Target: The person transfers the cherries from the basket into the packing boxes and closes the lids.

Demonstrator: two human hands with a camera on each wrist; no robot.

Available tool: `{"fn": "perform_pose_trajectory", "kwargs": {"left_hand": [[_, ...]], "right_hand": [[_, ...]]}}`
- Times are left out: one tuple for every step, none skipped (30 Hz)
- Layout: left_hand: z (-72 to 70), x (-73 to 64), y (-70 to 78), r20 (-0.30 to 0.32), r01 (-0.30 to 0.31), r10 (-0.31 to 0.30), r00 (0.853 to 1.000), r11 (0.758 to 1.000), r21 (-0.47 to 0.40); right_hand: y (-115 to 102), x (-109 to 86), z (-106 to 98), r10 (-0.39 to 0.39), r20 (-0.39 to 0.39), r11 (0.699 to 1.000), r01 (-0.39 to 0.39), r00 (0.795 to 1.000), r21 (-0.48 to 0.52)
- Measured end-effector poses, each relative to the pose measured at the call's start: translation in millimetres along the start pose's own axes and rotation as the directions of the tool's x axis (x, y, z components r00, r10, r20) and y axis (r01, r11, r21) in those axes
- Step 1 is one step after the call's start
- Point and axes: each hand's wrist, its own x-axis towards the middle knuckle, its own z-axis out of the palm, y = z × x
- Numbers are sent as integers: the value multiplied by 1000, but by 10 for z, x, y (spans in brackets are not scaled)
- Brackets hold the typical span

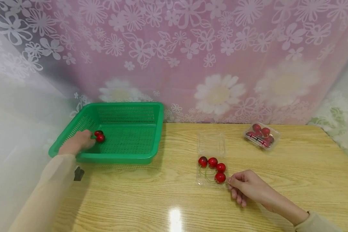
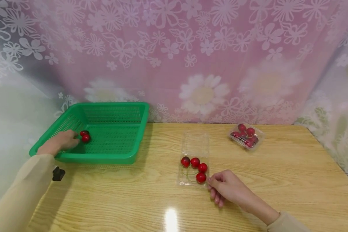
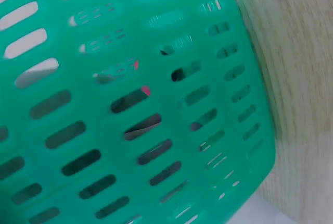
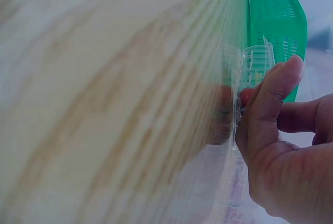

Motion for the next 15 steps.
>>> {"fn": "perform_pose_trajectory", "kwargs": {"left_hand": [[4,3,3,-22,-2,2,1000,1000,-3],[9,5,5,-50,-4,4,999,1000,-10],[13,6,10,-83,-14,13,996,1000,-14],[18,5,17,-116,-23,21,993,1000,-16],[23,4,25,-146,-30,28,989,1000,-10],[23,-3,31,-167,-34,33,985,999,-4],[25,-8,37,-188,-39,41,981,999,11],[26,-13,42,-201,-41,43,979,999,15],[28,-16,43,-209,-41,45,977,999,23],[32,-17,42,-214,-41,46,976,999,30],[36,-17,37,-218,-38,46,975,999,38],[39,-20,32,-222,-37,47,974,998,48],[44,-22,31,-227,-36,48,973,998,56],[48,-21,29,-233,-36,50,971,997,67],[51,-20,28,-236,-34,51,970,996,78]], "right_hand": [[-1,0,2,0,-1,1000,0,1000,0],[-1,0,3,0,-3,1000,0,1000,0],[0,-1,4,-1,-4,1000,1,1000,0],[0,-2,4,-2,-6,1000,2,1000,0],[1,-2,4,-2,-8,1000,2,1000,0],[1,-2,4,-1,-8,1000,1,1000,0],[4,-2,5,-4,-6,1000,4,1000,0],[5,-2,4,-2,-7,1000,2,1000,1],[7,-3,4,-1,-6,1000,1,1000,0],[7,-3,5,0,-5,1000,0,1000,1],[9,-2,5,2,-4,1000,-2,1000,2],[9,-2,6,3,-4,1000,-3,1000,2],[10,-3,5,4,-4,1000,-4,1000,1],[9,-5,1,9,-6,1000,-9,1000,1],[8,-7,0,8,-6,1000,-8,1000,1]]}}
